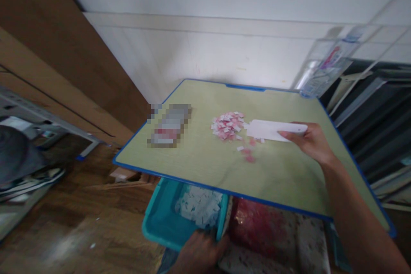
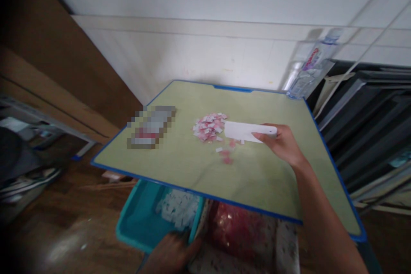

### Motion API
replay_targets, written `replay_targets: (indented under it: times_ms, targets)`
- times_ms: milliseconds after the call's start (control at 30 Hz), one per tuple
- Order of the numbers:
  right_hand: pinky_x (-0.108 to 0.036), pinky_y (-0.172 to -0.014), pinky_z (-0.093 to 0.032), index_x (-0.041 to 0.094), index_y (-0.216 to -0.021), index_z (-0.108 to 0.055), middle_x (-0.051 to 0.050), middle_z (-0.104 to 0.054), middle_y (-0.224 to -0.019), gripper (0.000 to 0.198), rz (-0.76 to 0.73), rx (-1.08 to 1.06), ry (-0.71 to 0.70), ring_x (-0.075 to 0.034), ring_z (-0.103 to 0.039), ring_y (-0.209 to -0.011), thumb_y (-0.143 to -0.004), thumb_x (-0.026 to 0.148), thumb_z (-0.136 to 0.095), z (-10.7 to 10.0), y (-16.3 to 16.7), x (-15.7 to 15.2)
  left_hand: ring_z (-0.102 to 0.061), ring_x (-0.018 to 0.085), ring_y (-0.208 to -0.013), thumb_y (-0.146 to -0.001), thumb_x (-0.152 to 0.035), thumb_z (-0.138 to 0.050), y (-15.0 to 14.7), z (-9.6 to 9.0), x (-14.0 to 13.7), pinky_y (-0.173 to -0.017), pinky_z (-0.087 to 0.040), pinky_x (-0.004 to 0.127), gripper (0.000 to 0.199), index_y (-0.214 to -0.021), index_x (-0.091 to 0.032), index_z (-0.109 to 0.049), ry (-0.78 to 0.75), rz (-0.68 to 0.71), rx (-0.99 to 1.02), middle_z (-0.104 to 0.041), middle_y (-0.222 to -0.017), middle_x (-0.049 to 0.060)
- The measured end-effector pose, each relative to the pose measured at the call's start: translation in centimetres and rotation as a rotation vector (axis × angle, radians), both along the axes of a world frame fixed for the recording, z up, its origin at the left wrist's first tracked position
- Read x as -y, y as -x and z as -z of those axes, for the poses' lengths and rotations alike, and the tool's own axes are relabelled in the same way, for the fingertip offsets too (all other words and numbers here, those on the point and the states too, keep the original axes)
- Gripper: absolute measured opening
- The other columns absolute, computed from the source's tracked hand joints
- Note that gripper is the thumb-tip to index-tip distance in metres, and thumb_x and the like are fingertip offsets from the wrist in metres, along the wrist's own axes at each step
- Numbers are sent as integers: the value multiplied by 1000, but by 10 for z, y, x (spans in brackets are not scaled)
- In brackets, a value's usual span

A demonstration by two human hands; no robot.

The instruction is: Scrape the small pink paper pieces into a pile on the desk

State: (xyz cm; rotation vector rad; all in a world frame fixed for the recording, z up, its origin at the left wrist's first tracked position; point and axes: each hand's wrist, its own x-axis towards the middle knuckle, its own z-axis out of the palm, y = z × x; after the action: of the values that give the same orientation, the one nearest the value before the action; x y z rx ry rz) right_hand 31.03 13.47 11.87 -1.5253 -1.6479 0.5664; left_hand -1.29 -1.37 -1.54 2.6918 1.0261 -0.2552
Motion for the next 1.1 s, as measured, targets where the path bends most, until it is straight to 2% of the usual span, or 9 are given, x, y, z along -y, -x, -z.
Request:
replay_targets:
  times_ms: [167,300,433,533,633,900,1100]
  targets:
    - [-21,-40,-38,15,-64,-64,0,-61,-55,25,-93,10,92,-13,-51,-46,-62,40,-64,1,0,2,-52,24,-63,-72,-34,-56,-1,-4,0,-55,-39,33,36,-105,-22,-49,7,11,-1,-57,-73,6]
    - [-22,-43,-41,17,-66,-65,-1,-63,-59,25,-82,2,42,-14,-54,-50,-63,42,-63,1,4,1,-52,25,-65,-72,-33,-56,-2,-5,-1,-56,-39,34,35,-104,-21,-49,11,17,-21,-57,-75,7]
    - [-24,-47,-43,16,-70,-66,-1,-64,-61,27,-164,-1,66,-16,-55,-54,-63,42,-63,0,5,-1,-52,25,-65,-75,-34,-53,-3,-7,-1,-55,-39,34,32,-104,-21,-49,26,17,-22,-57,-75,8]
    - [-22,-40,-39,14,-64,-64,-1,-60,-54,27,-145,-15,116,-13,-51,-46,-61,41,-64,0,-4,2,-51,25,-65,-74,-34,-54,-2,-7,-1,-56,-39,34,33,-104,-20,-49,36,24,-16,-57,-76,8]
    - [-22,-39,-37,14,-63,-63,-1,-59,-54,25,-105,-61,105,-12,-50,-45,-61,39,-65,-1,-10,5,-52,25,-63,-72,-32,-57,-2,-6,-1,-55,-40,34,37,-105,-21,-49,41,24,-31,-57,-74,7]
    - [-19,-39,-35,15,-74,-66,-1,-64,-62,24,-232,-30,124,-12,-53,-50,-66,37,-61,0,13,2,-52,26,-64,-72,-34,-56,-3,-3,1,-56,-41,36,40,-108,-20,-48,4,-5,-18,-57,-75,8]
    - [-20,-45,-40,15,-77,-67,-3,-67,-72,26,-269,-5,118,-14,-57,-57,-68,38,-59,3,16,0,-52,24,-64,-73,-35,-55,-2,-3,-1,-55,-41,33,37,-107,-20,-48,18,32,-11,-57,-76,8]
